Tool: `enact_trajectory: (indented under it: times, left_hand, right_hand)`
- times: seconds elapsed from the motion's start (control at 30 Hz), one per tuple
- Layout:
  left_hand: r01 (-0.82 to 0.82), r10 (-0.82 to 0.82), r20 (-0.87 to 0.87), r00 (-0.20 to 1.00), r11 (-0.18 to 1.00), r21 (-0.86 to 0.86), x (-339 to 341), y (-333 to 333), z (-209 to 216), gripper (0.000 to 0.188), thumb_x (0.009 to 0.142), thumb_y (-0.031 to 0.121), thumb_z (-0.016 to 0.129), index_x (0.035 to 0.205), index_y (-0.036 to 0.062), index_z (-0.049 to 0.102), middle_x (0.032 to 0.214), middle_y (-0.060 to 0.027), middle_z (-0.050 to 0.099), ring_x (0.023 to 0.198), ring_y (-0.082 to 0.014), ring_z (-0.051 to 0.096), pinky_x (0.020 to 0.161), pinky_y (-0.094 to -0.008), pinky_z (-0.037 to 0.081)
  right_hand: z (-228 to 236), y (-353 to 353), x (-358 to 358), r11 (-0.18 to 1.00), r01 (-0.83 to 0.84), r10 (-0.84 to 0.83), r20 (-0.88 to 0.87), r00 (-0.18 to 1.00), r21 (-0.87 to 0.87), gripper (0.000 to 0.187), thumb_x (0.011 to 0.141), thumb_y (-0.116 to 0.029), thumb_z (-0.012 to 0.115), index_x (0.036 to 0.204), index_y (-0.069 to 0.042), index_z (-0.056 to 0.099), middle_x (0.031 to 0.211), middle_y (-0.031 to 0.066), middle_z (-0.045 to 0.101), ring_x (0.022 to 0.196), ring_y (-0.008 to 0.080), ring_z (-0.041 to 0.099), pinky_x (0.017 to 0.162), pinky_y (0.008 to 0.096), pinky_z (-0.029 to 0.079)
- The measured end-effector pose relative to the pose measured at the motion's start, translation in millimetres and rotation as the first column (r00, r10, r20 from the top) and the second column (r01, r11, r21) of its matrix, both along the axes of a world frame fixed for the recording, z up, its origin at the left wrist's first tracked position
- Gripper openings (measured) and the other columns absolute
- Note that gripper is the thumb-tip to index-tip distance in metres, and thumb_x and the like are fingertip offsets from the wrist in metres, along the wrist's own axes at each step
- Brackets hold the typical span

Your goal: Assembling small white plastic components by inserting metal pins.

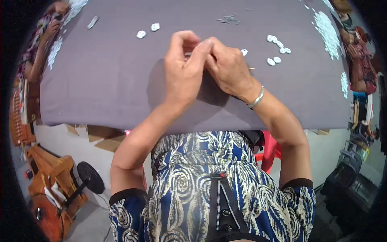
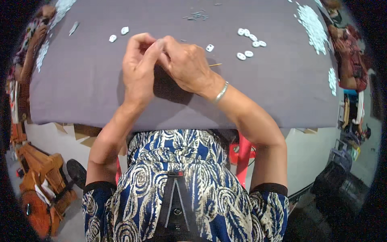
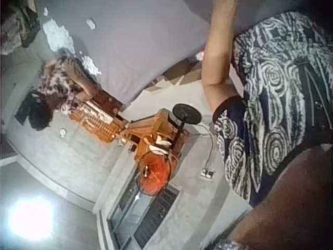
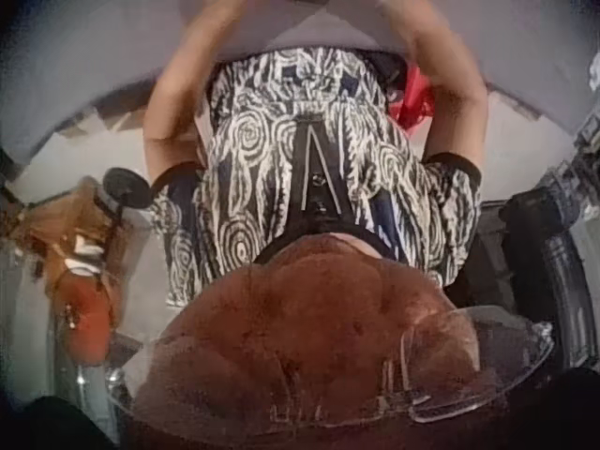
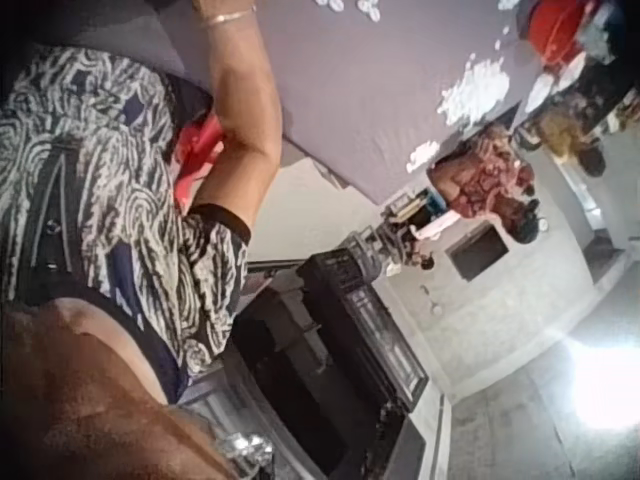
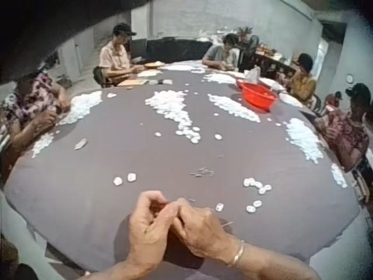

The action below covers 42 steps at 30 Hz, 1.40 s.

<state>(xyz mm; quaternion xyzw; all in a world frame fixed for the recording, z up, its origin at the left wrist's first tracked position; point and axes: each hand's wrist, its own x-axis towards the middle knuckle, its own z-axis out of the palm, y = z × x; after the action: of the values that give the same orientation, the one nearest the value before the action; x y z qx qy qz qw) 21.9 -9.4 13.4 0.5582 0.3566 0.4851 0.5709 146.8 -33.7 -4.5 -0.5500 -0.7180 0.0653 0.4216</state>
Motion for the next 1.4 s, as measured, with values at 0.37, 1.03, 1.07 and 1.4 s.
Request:
enact_trajectory:
  times: [0.37, 1.03, 1.07, 1.4]
  left_hand:
    - [0.081, -0.084, -0.124, 0.989, 0.996, -0.026, -16.3, 30.9, 5.7, 0.006, 0.092, 0.009, 0.055, 0.090, 0.0032, 0.056, 0.079, 0.0021, 0.055, 0.074, -0.0054, 0.052, 0.067, -0.0207, 0.044]
    - [0.222, -0.180, -0.280, 0.943, 0.967, 0.125, -14.6, 24.0, -5.7, 0.024, 0.083, 0.005, 0.064, 0.107, 0.0021, 0.059, 0.096, -0.0082, 0.063, 0.085, -0.0144, 0.062, 0.070, -0.0264, 0.050]
    - [0.221, -0.184, -0.270, 0.945, 0.968, 0.115, -10.5, 19.4, -5.5, 0.026, 0.083, 0.005, 0.064, 0.108, 0.0025, 0.058, 0.096, -0.0080, 0.063, 0.086, -0.0142, 0.062, 0.071, -0.0265, 0.050]
    - [0.169, -0.164, -0.125, 0.979, 0.985, 0.032, -8.1, 18.1, -11.2, 0.029, 0.084, 0.001, 0.066, 0.111, 0.0018, 0.056, 0.090, -0.0050, 0.060, 0.083, -0.0104, 0.058, 0.074, -0.0241, 0.050]
  right_hand:
    - [21.6, 3.5, 47.1, 0.990, -0.074, 0.083, 0.073, 0.994, -0.120, 0.019, 0.082, -0.017, 0.065, 0.079, -0.002, 0.055, 0.069, 0.0123, 0.056, 0.062, 0.0278, 0.054, 0.058, 0.0372, 0.045]
    - [29.4, 2.5, 58.6, 0.857, -0.229, 0.004, -0.439, 0.899, -0.461, 0.013, 0.080, -0.014, 0.066, 0.081, -0.002, 0.062, 0.064, -0.0023, 0.057, 0.059, 0.0070, 0.052, 0.052, 0.0262, 0.042]
    - [36.9, -1.4, 50.3, 0.796, -0.242, -0.106, -0.521, 0.847, -0.555, 0.013, 0.084, -0.016, 0.066, 0.085, -0.004, 0.064, 0.067, -0.0063, 0.054, 0.060, 0.0013, 0.048, 0.049, 0.0199, 0.039]
    - [28.9, -2.8, 31.5, 0.845, -0.261, -0.090, -0.606, 0.791, -0.466, 0.012, 0.088, -0.016, 0.063, 0.086, -0.004, 0.064, 0.069, -0.0063, 0.055, 0.059, 0.0004, 0.047, 0.049, 0.0171, 0.038]
